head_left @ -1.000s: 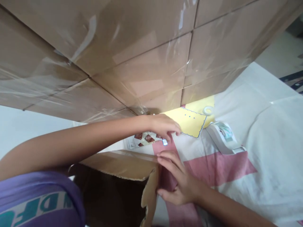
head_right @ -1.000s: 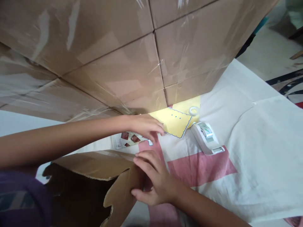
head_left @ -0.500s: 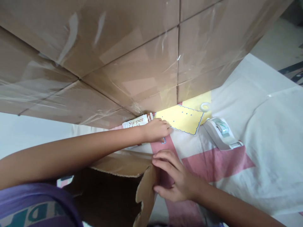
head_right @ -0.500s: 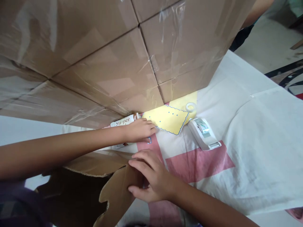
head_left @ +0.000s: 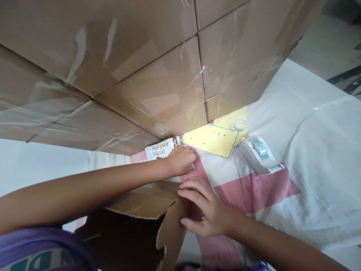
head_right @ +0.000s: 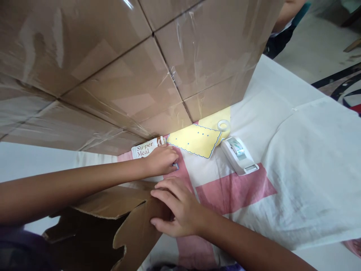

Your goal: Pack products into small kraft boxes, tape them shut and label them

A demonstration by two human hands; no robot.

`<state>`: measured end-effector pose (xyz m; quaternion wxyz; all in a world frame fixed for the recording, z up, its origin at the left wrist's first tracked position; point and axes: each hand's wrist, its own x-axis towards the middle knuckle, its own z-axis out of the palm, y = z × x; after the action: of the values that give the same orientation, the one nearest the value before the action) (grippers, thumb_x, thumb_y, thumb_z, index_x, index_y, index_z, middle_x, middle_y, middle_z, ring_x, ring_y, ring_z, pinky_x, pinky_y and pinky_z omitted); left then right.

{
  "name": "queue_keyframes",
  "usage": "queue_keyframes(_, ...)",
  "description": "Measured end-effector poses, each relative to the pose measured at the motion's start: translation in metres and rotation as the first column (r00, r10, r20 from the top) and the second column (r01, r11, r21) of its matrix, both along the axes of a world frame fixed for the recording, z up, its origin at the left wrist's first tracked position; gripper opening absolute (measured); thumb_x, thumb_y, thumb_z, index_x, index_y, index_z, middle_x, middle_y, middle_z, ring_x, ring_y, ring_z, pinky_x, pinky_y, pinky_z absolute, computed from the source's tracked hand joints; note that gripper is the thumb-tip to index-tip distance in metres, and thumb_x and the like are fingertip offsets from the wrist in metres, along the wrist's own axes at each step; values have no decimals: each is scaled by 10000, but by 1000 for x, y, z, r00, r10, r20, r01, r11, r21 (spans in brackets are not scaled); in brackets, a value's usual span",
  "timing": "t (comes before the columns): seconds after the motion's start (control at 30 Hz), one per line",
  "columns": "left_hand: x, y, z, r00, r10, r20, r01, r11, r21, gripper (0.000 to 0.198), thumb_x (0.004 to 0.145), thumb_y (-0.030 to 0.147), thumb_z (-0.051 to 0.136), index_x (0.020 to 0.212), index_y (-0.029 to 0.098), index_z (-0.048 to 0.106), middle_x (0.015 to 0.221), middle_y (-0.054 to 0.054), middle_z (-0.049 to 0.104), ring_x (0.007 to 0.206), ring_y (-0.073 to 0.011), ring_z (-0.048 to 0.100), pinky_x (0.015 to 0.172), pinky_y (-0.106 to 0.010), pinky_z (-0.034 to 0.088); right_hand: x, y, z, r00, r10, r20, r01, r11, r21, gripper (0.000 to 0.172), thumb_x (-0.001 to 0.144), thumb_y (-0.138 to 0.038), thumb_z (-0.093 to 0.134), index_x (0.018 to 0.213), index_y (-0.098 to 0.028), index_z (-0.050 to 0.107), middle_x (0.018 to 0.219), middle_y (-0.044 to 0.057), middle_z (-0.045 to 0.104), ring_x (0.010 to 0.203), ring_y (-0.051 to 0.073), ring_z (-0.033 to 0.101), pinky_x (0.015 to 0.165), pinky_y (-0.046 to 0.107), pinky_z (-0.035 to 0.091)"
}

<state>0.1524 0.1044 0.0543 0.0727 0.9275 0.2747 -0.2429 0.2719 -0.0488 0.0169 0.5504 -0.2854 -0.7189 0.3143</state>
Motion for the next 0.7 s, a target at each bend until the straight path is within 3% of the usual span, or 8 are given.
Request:
queue_keyframes(0.17, -1, -4, -3, 999, 9, 31, -9, 1000, -2, 92, 802, 266, 672, 776, 194, 721, 905, -95, 751, 980, -291, 692, 861, -420, 502, 0, 0, 1, 1000, -15, -7, 15, 999, 30, 559, 858, -314, 726, 1344, -120, 527, 1214, 178, 605, 1133, 293, 593, 974, 492, 540)
queue_keyframes(0.27, -3, -5, 0, 998, -14, 58, 14, 1000, 3, 120, 823, 256, 676, 909, 187, 723, 1009, -104, 745, 1032, -294, 674, 897, -429, 480, -1, 1, 2, 1000, -27, -12, 28, 999, 44, 541, 862, -314, 721, 1330, -120, 533, 1200, 175, 612, 1121, 288, 593, 966, 489, 539)
queue_keyframes(0.37, -5, -1, 4, 989, -112, 93, 118, 992, -55, 158, 852, 262, 693, 1006, 229, 704, 1113, -61, 729, 1091, -258, 644, 915, -387, 456, -1, 1, 2, 999, -36, -18, 36, 998, 51, 527, 861, -315, 720, 1317, -120, 540, 1187, 169, 618, 1113, 280, 594, 961, 480, 538)
queue_keyframes(0.47, -8, 7, 4, 969, -217, 120, 231, 966, -117, 91, 883, 279, 700, 968, 249, 691, 1099, -26, 720, 1105, -227, 617, 913, -352, 428, -2, 1, 2, 999, -46, -26, 47, 997, 61, 522, 863, -328, 717, 1309, -121, 544, 1179, 166, 624, 1113, 277, 593, 962, 477, 537)
queue_keyframes(0.7, -9, 17, 1, 944, -301, 137, 318, 939, -130, 95, 899, 314, 699, 911, 223, 673, 1031, -40, 702, 1042, -227, 606, 840, -354, 393, -2, 0, 2, 999, -45, -20, 46, 997, 55, 523, 880, -349, 695, 1330, -140, 529, 1173, 157, 624, 1106, 276, 591, 952, 479, 544)
